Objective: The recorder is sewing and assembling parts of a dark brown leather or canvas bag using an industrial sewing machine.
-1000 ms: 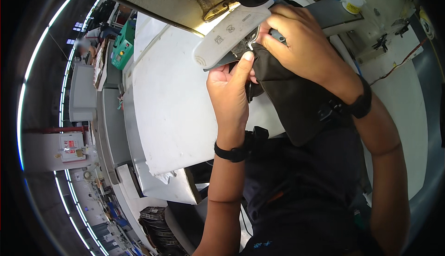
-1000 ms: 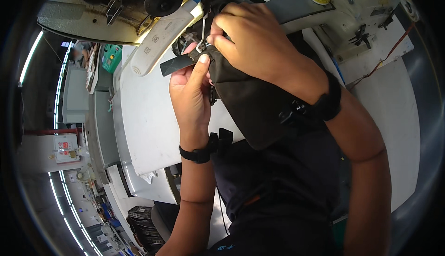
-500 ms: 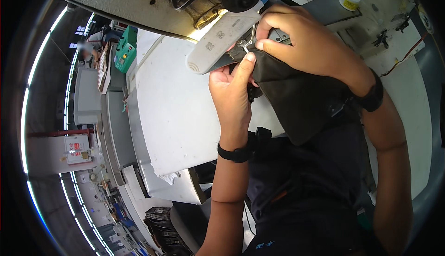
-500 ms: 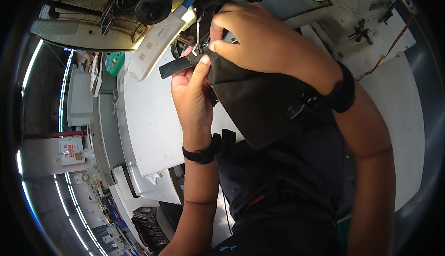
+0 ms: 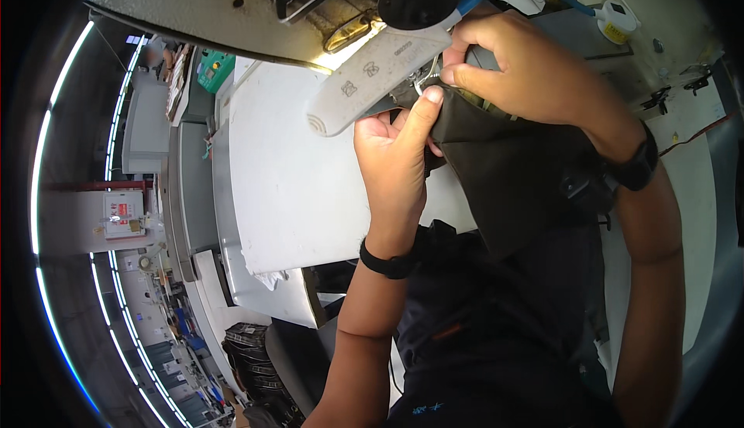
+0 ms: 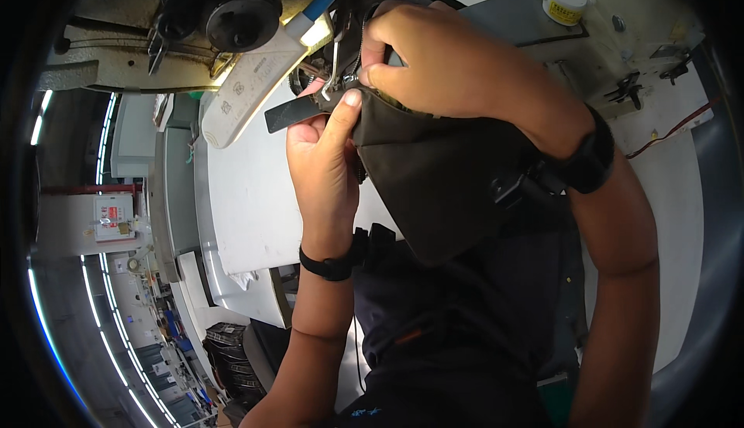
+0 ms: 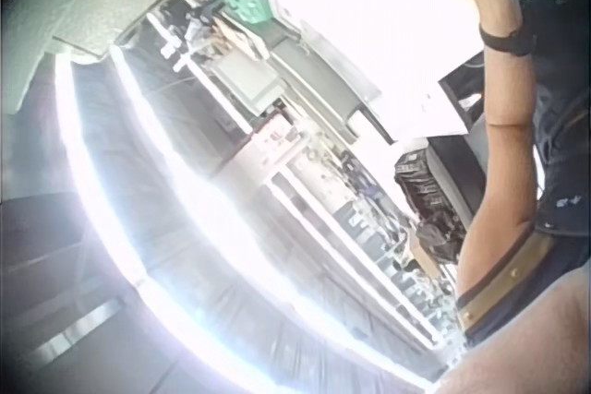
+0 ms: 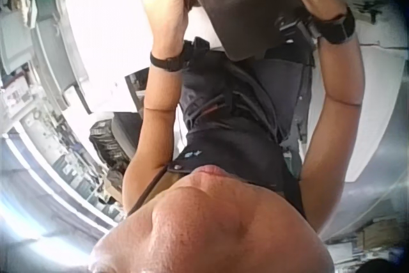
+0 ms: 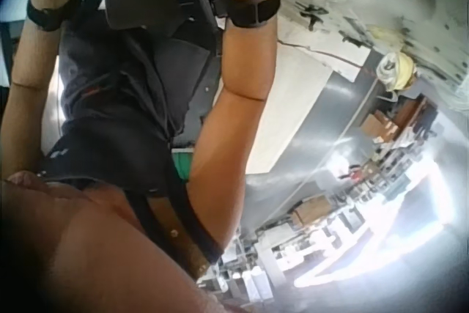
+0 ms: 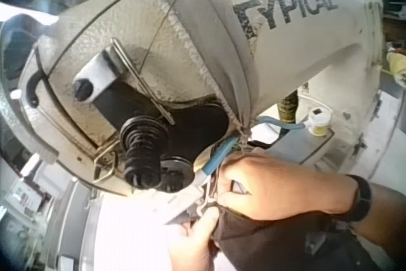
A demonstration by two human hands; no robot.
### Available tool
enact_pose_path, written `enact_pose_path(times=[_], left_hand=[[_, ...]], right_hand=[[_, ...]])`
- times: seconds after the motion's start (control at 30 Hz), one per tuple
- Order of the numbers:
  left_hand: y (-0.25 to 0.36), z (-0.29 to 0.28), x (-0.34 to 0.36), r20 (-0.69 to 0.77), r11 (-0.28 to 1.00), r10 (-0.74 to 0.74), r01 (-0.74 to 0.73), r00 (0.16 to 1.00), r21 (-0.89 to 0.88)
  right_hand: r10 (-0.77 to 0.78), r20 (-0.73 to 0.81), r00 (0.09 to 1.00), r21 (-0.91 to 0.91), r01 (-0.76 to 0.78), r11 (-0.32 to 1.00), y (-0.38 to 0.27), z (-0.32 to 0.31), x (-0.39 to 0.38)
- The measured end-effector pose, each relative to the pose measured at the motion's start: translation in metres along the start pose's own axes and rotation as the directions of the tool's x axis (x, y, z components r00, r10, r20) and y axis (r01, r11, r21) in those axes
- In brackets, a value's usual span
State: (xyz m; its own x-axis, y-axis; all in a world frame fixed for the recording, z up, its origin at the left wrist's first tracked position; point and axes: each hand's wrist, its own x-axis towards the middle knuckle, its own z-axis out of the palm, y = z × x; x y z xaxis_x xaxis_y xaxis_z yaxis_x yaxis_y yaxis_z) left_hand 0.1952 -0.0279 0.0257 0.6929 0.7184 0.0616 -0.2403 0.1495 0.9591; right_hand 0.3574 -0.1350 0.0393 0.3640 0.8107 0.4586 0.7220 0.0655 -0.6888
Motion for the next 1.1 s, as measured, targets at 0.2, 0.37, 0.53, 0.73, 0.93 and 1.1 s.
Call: enact_pose_path(times=[0.2,0.37,0.53,0.73,0.93,1.1], left_hand=[[0.001,-0.002,0.000,0.015,0.996,-0.029,0.027,0.999,0.080],[-0.001,-0.002,0.003,0.033,0.998,-0.010,0.008,0.999,0.059],[-0.005,-0.004,0.008,0.079,1.000,0.015,-0.017,0.997,0.018],[-0.008,-0.008,0.007,0.081,0.999,0.037,-0.039,0.996,0.023],[-0.007,-0.010,0.011,0.113,0.999,0.038,-0.039,0.993,-0.002],[-0.005,-0.012,0.012,0.126,1.000,0.019,-0.020,0.992,0.005]], right_hand=[[-0.038,-0.007,0.999,-0.015,0.038,0.999,0.005,0.001,0.000],[-0.048,-0.061,0.997,-0.035,0.046,0.998,-0.003,0.000,0.000],[0.024,-0.006,1.000,-0.009,-0.024,1.000,-0.004,-0.001,0.003],[0.082,0.015,0.997,0.048,-0.082,0.995,-0.005,0.001,0.003],[0.109,0.001,0.994,0.056,-0.108,0.993,-0.004,0.002,0.003],[0.069,-0.033,0.997,0.047,-0.067,0.997,-0.001,0.005,0.004]])
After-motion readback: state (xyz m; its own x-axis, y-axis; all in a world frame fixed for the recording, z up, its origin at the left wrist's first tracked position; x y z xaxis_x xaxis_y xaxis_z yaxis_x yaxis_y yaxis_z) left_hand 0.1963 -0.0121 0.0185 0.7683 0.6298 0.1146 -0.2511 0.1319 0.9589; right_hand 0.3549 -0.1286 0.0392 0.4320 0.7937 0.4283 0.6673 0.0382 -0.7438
